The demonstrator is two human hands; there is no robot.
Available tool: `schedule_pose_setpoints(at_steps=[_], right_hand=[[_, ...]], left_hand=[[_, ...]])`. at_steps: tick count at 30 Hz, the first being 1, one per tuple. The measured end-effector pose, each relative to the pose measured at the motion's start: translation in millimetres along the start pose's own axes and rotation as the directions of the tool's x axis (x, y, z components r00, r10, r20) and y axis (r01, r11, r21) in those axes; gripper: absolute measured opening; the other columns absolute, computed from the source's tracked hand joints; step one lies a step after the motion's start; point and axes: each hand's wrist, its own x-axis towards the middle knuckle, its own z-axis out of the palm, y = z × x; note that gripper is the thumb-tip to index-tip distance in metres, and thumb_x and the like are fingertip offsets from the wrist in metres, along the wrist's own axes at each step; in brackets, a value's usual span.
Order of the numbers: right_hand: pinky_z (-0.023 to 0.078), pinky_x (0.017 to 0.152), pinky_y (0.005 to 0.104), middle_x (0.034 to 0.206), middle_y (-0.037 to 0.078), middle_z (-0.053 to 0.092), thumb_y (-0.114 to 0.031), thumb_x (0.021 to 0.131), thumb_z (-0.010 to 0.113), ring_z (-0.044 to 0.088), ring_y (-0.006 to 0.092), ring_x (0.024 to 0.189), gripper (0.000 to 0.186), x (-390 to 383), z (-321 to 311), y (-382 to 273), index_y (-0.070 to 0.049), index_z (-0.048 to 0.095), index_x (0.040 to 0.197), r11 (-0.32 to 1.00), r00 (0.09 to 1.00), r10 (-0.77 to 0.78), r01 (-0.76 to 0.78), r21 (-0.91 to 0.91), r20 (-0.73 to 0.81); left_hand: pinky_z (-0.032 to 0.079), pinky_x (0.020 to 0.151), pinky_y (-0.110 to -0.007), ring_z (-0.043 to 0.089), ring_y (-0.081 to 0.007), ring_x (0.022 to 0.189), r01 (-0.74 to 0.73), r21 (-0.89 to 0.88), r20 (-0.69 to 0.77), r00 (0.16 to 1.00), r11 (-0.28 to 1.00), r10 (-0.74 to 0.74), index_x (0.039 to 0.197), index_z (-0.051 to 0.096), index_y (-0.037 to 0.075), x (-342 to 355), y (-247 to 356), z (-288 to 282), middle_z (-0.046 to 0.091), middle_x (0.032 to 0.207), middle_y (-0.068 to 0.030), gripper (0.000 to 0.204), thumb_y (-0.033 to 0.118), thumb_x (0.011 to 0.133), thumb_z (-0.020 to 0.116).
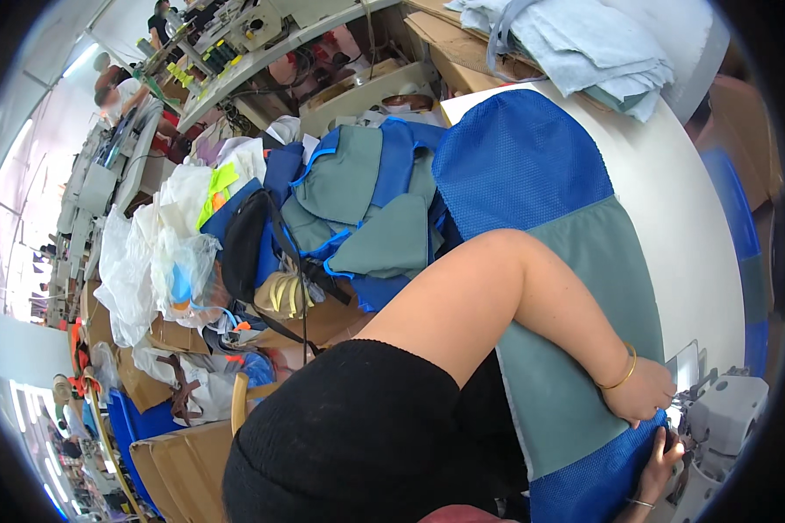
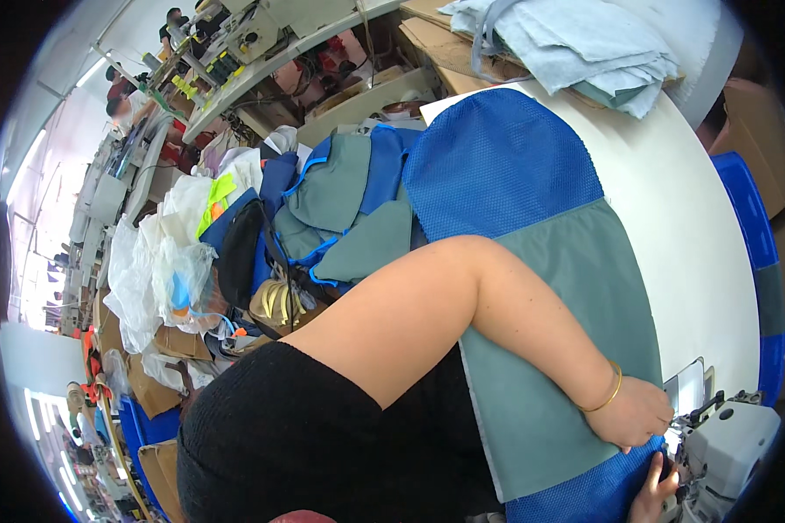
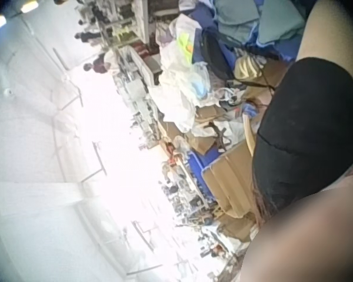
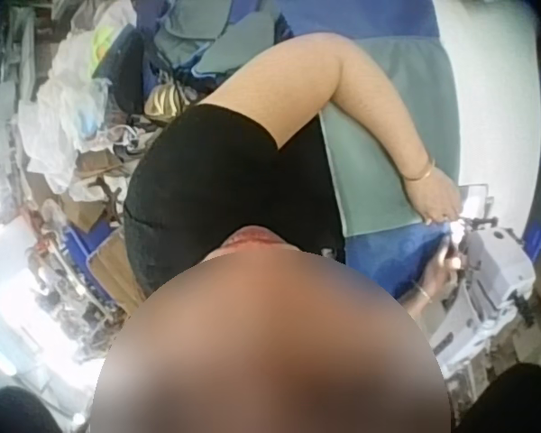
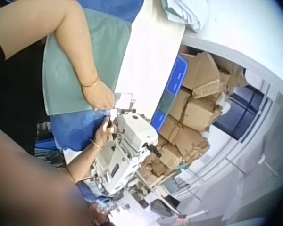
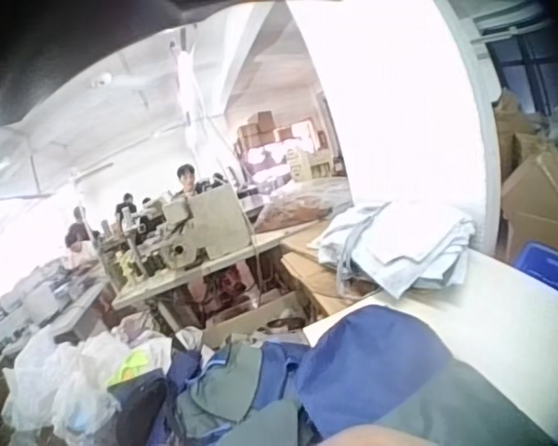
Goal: Sewing together two different colored fabric pieces using an industrial sewing machine.
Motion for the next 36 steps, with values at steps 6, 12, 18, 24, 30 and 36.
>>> schedule_pose_setpoints(at_steps=[6,12,18,24,30,36], right_hand=[[0.042,0.101,0.0350,0.120,0.013,0.059,-0.029,0.101,0.061,0.054,0.0220,0.113,0.039,-21,18,7,0.000,0.057,0.127,0.995,0.994,-0.100,0.100,-0.010,-0.042],[0.051,0.086,0.0389,0.117,0.016,0.064,-0.010,0.093,0.063,0.066,0.0298,0.097,0.033,-51,30,-39,-0.017,0.067,0.124,0.820,0.776,-0.572,0.531,-0.214,-0.265],[0.049,0.072,0.0441,0.082,0.016,0.060,-0.008,0.081,0.064,0.061,0.0336,0.079,0.008,-40,22,-89,-0.008,0.071,0.078,0.923,0.882,-0.328,0.375,0.082,-0.338],[0.051,0.084,0.0382,0.089,0.009,0.066,-0.005,0.079,0.068,0.063,0.0289,0.091,0.013,-54,15,-88,-0.010,0.077,0.087,0.880,0.848,-0.314,0.429,0.204,-0.427],[0.050,0.083,0.0401,0.090,0.010,0.064,-0.006,0.080,0.068,0.063,0.0289,0.090,0.018,-70,25,-92,-0.014,0.079,0.093,0.881,0.835,-0.346,0.446,0.159,-0.429],[0.049,0.085,0.0374,0.097,0.009,0.067,-0.005,0.085,0.068,0.059,0.0281,0.090,0.030,-71,27,-89,-0.022,0.079,0.106,0.891,0.849,-0.341,0.429,0.148,-0.404]], left_hand=[[0.048,0.088,-0.047,0.061,-0.0351,0.100,0.103,-0.138,0.070,0.993,0.985,-0.094,0.073,0.072,0.007,-1,9,-8,0.067,0.090,-0.0143,0.034,0.039,0.080,0.069],[0.047,0.090,-0.044,0.056,-0.0321,0.100,0.131,-0.165,0.011,0.991,0.978,-0.131,0.104,0.060,-0.002,-16,12,-25,0.057,0.102,-0.0140,0.043,0.029,0.078,0.074],[0.048,0.093,-0.042,0.058,-0.0328,0.104,0.143,-0.062,0.175,0.976,0.988,-0.130,0.113,0.060,-0.004,7,14,-52,0.060,0.113,-0.0149,0.046,0.022,0.078,0.075],[0.048,0.091,-0.042,0.058,-0.0328,0.104,0.132,-0.007,0.202,0.971,0.991,-0.128,0.113,0.063,-0.006,20,23,-55,0.059,0.115,-0.0162,0.042,0.018,0.080,0.074],[0.050,0.091,-0.041,0.060,-0.0315,0.103,0.130,-0.022,0.214,0.969,0.991,-0.122,0.114,0.062,-0.005,7,36,-59,0.061,0.115,-0.0156,0.045,0.019,0.078,0.075],[0.053,0.091,-0.041,0.062,-0.0320,0.106,0.066,0.015,0.164,0.984,0.998,-0.068,0.109,0.062,-0.008,1,38,-57,0.064,0.114,-0.0202,0.040,0.022,0.084,0.072]])
